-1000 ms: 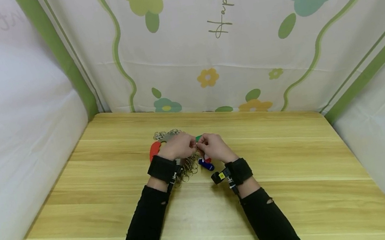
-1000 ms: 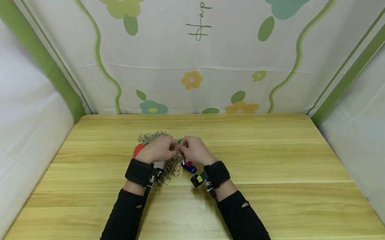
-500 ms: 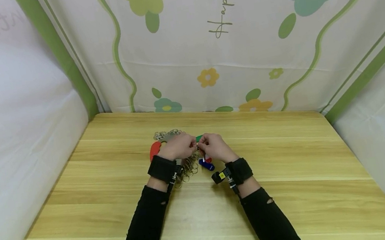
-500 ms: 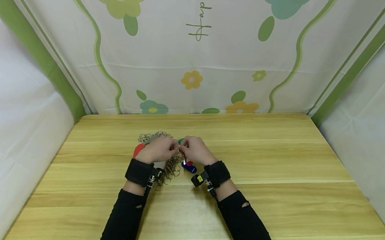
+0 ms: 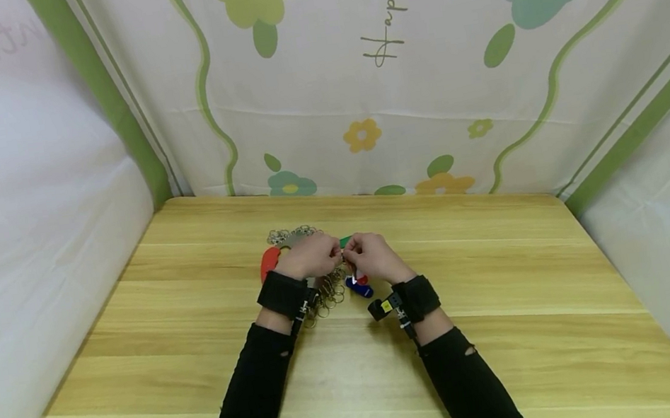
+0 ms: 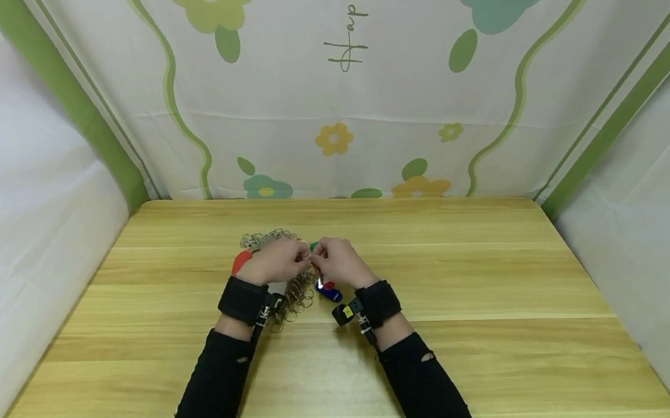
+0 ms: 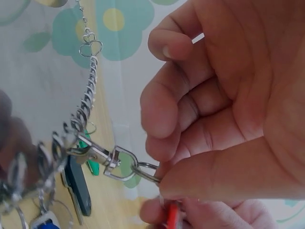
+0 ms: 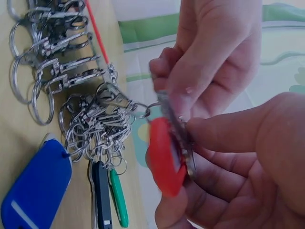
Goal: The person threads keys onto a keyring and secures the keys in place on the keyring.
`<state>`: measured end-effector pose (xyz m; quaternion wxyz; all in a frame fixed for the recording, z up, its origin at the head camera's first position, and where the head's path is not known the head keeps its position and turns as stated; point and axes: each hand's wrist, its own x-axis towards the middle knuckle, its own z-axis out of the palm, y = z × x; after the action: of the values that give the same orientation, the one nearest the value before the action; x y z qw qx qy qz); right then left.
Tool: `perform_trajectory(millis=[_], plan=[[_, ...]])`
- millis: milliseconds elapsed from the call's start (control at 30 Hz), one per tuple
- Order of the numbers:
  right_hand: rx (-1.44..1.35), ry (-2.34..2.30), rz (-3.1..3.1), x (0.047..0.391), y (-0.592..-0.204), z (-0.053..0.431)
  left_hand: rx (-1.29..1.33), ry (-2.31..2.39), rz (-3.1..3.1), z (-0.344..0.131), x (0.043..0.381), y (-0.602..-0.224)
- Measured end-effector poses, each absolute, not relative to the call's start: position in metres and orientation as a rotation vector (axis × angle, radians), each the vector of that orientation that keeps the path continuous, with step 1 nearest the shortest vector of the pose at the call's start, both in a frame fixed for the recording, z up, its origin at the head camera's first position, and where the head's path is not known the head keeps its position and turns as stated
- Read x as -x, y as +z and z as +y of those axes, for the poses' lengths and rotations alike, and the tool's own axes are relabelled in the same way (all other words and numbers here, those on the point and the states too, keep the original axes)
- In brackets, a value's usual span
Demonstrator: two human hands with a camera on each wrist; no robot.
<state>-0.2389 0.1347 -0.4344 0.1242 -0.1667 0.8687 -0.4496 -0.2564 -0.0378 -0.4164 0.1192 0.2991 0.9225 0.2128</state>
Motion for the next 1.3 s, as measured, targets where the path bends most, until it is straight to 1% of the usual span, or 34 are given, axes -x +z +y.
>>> perform_trajectory(millis=[233,500,667,833,1067,1300], plan=[[0.519,-1.294,2.479,0.238,-0.433,0.133,-0.869,0.641,2.687,-0.040,0.256,-0.418],[0.623,-1.168,2.488,0.238,-0.434,0.140,-0.897,0.666,2.661,-0.043,0.256,-0.417],[0.651,-1.067,2.546,0.237,-0.434,0.145,-0.850,0.714,2.653,-0.045,0.256,-0.414],[0.746,-0.951,2.505,0.233,-0.435,0.146,-0.846,0.697,2.683,-0.047,0.256,-0.411],[0.906,-0.816,2.489,0.225,-0.447,0.146,-0.900,0.654,2.721,-0.047,0.249,-0.408],[0.959,-0.795,2.540,0.208,-0.463,0.148,-0.975,0.484,2.698,-0.052,0.245,-0.410]])
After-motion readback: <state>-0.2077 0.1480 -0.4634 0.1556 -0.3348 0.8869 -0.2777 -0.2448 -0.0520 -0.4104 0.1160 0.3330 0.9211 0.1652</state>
